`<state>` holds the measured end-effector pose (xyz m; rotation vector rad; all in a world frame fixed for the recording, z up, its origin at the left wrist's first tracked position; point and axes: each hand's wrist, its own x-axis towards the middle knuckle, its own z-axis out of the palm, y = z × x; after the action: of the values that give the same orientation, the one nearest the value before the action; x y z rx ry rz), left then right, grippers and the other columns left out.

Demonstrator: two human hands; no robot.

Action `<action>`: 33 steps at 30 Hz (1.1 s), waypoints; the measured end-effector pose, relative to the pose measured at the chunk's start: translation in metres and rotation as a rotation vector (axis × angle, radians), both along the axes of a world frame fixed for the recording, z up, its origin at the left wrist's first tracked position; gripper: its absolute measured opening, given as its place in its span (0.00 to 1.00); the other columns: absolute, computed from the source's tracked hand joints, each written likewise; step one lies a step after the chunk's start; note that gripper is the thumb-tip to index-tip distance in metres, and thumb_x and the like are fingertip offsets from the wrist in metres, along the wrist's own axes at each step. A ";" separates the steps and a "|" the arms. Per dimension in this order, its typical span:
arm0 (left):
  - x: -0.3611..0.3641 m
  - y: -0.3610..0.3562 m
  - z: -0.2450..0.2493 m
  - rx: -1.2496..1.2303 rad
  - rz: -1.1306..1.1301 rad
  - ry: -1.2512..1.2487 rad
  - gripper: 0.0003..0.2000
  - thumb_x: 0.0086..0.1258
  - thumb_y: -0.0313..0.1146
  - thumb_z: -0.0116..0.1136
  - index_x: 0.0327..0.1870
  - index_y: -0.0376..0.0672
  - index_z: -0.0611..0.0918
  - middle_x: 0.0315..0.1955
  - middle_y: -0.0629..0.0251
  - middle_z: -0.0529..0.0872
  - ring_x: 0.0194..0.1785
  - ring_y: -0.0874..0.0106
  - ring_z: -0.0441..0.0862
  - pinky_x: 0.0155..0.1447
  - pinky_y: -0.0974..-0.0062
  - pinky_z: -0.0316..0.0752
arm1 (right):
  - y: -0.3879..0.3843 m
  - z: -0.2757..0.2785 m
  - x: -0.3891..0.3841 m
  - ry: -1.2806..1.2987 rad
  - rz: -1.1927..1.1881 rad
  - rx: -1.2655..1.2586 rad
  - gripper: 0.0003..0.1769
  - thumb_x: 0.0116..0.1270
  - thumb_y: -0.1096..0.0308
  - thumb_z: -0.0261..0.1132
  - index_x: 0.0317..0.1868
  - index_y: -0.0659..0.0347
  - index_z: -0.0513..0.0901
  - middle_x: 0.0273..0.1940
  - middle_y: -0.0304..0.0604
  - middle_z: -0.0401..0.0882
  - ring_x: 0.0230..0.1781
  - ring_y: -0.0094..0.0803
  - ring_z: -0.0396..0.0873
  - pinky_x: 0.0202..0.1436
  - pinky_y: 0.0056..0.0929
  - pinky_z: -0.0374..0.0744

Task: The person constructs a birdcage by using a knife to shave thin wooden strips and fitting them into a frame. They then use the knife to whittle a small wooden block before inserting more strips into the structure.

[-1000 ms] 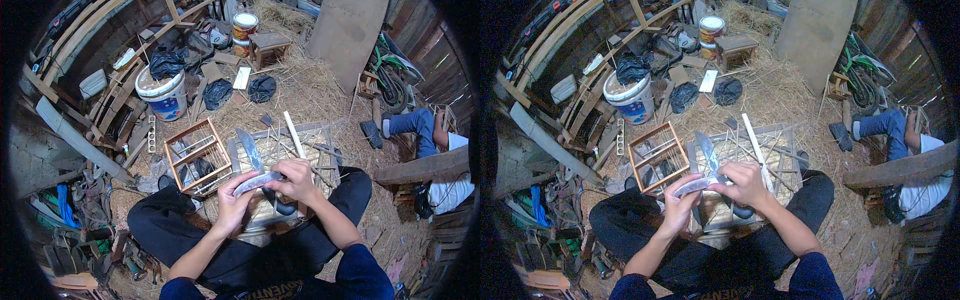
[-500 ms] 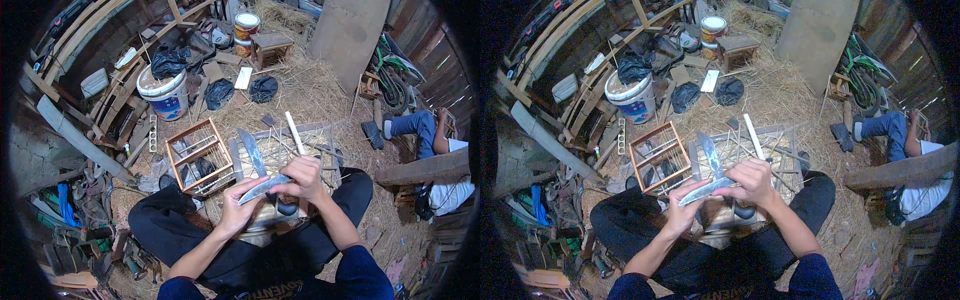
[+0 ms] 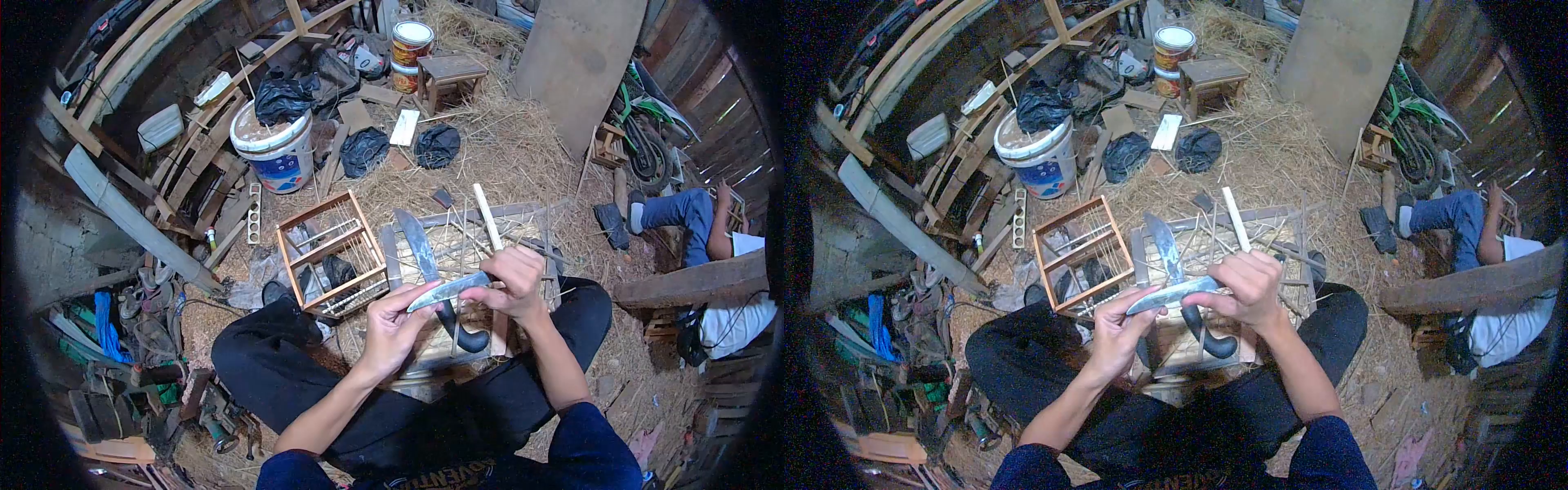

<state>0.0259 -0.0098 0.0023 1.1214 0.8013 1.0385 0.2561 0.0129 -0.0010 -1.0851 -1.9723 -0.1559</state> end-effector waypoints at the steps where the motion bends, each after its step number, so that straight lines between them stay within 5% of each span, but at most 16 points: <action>1: -0.004 0.002 -0.002 -0.002 -0.030 0.027 0.14 0.72 0.21 0.61 0.57 0.32 0.84 0.44 0.62 0.86 0.44 0.79 0.82 0.49 0.83 0.75 | 0.001 -0.002 0.001 0.123 -0.078 -0.052 0.23 0.51 0.45 0.78 0.26 0.56 0.83 0.19 0.34 0.75 0.18 0.30 0.74 0.23 0.29 0.68; 5: -0.004 -0.016 0.002 0.048 -0.168 0.210 0.11 0.74 0.23 0.61 0.54 0.31 0.85 0.45 0.61 0.86 0.46 0.79 0.82 0.51 0.82 0.76 | 0.017 0.004 0.048 0.433 -0.550 -0.154 0.20 0.62 0.50 0.74 0.32 0.61 0.84 0.22 0.39 0.79 0.21 0.31 0.78 0.26 0.28 0.72; 12: -0.005 -0.005 -0.014 -0.090 0.055 0.028 0.15 0.77 0.25 0.58 0.61 0.33 0.81 0.44 0.66 0.84 0.45 0.81 0.80 0.51 0.83 0.75 | 0.005 -0.006 0.035 0.244 -0.351 -0.131 0.22 0.60 0.49 0.75 0.31 0.61 0.82 0.21 0.44 0.79 0.20 0.38 0.79 0.26 0.34 0.73; 23: 0.001 0.004 -0.004 0.006 0.133 0.087 0.13 0.76 0.25 0.58 0.57 0.33 0.84 0.42 0.67 0.83 0.39 0.83 0.78 0.44 0.86 0.74 | 0.007 -0.017 0.010 0.506 -0.194 -0.290 0.21 0.67 0.51 0.71 0.30 0.60 0.81 0.15 0.36 0.69 0.15 0.25 0.71 0.21 0.27 0.67; 27: 0.004 0.007 -0.010 0.114 0.205 0.130 0.12 0.76 0.23 0.57 0.57 0.33 0.84 0.44 0.65 0.85 0.38 0.84 0.80 0.41 0.86 0.75 | 0.002 -0.019 0.005 0.444 -0.116 -0.292 0.22 0.66 0.50 0.72 0.29 0.61 0.81 0.16 0.37 0.72 0.15 0.25 0.72 0.21 0.27 0.67; 33: 0.003 0.002 -0.001 -0.078 0.146 0.157 0.12 0.74 0.21 0.58 0.56 0.33 0.84 0.47 0.61 0.87 0.44 0.80 0.82 0.48 0.83 0.77 | -0.004 -0.015 -0.011 0.398 0.033 -0.380 0.22 0.62 0.51 0.74 0.28 0.63 0.82 0.21 0.43 0.78 0.19 0.33 0.78 0.23 0.30 0.72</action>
<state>0.0291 -0.0082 0.0010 1.1000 1.0533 1.0399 0.2450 0.0090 -0.0165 -1.2109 -1.6900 0.4393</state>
